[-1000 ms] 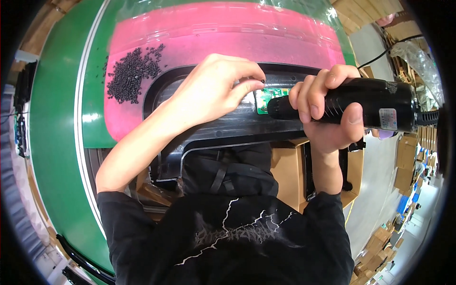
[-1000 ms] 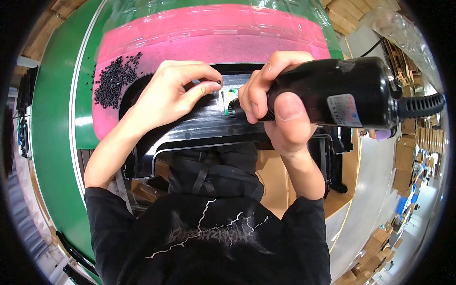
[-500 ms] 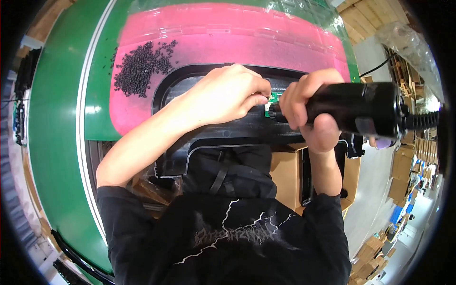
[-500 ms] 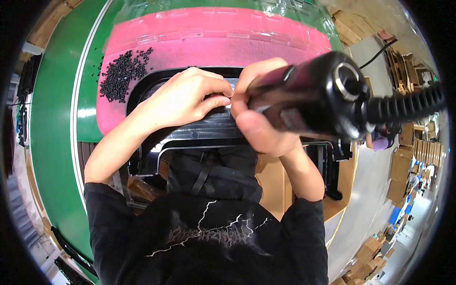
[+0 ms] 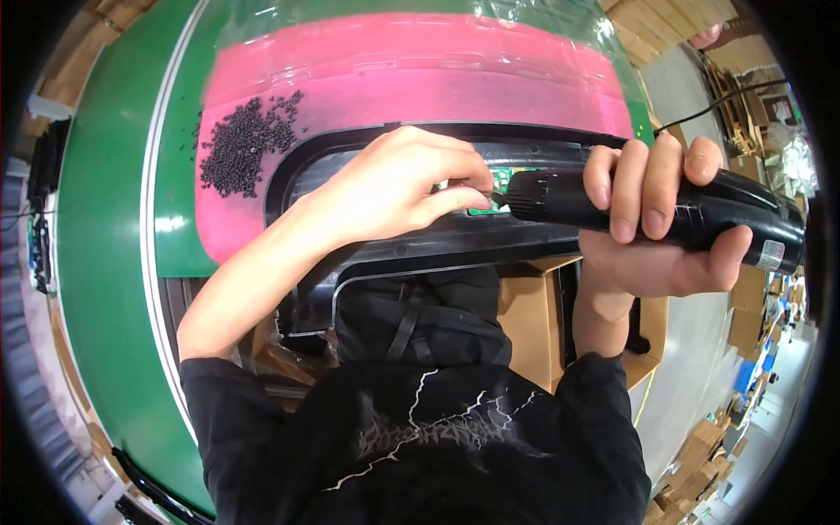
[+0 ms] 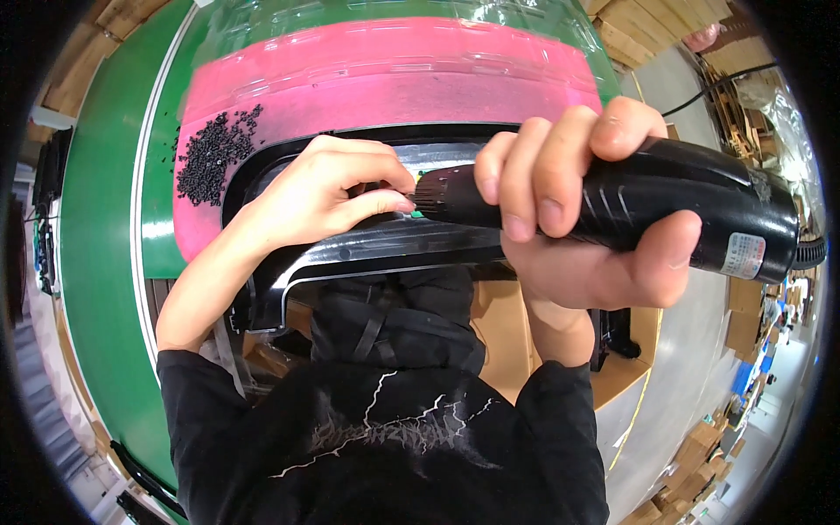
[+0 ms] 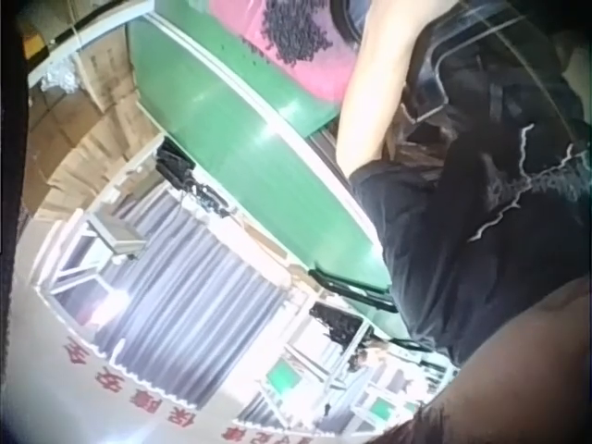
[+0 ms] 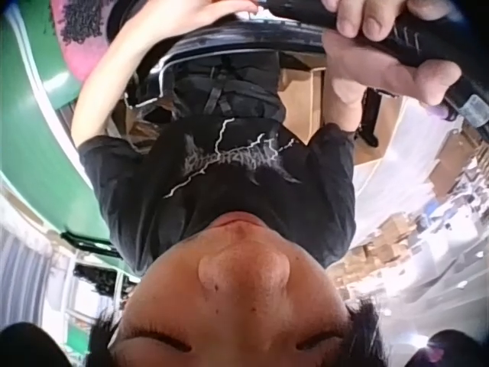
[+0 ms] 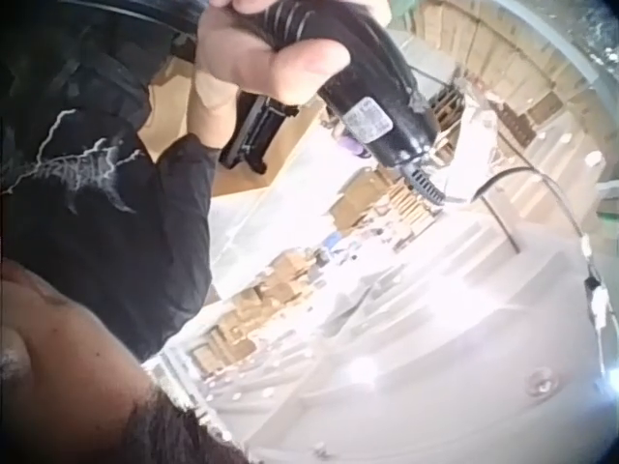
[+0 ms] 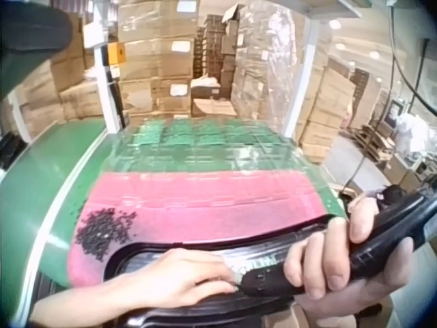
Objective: Installing circuit boards into plastic housings and securing them with screws using an electric screwdriver.
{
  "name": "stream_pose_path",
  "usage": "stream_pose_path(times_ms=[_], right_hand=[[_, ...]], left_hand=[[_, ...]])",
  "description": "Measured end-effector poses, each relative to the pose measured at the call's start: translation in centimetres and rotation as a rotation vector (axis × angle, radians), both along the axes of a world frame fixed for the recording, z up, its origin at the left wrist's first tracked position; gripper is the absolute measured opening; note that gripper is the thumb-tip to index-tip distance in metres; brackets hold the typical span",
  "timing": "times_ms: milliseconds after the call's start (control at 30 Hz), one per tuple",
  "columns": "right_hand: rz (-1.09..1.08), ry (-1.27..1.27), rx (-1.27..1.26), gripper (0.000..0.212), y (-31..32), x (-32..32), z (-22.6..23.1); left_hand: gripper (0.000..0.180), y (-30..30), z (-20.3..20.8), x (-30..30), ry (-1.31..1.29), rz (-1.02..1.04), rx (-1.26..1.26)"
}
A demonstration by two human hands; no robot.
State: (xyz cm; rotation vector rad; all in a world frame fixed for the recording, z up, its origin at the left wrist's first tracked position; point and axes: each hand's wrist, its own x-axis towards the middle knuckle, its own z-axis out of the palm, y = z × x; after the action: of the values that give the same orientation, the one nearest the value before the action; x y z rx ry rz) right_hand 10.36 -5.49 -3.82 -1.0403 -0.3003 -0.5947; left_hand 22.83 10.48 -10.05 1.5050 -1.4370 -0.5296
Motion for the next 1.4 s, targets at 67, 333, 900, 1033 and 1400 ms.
stream_pose_path(times_ms=[67,333,900,1033,1400], right_hand=[[0.047,-0.013,-0.043,0.043,-0.5,-0.2,-0.2],[0.013,-0.070,-0.111,0.048,-1.9,-1.8,-0.6],[-0.399,0.260,-0.174,0.044,-5.0,-4.4,-1.7],[-0.299,0.204,-0.187,0.037,-5.1,-4.7,-1.9],[-0.228,0.268,-0.289,0.036,-5.3,-3.6,-2.5]], left_hand=[[0.016,-0.3,0.1,-0.4,-0.026,0.017,0.000],[0.016,-1.8,0.9,-1.3,-0.108,-0.035,0.056],[0.060,-1.5,0.7,-0.9,-0.074,0.162,0.054],[0.023,-0.9,1.2,-0.3,-0.160,0.140,0.013],[0.034,0.7,4.4,0.2,0.035,0.570,-0.216]])
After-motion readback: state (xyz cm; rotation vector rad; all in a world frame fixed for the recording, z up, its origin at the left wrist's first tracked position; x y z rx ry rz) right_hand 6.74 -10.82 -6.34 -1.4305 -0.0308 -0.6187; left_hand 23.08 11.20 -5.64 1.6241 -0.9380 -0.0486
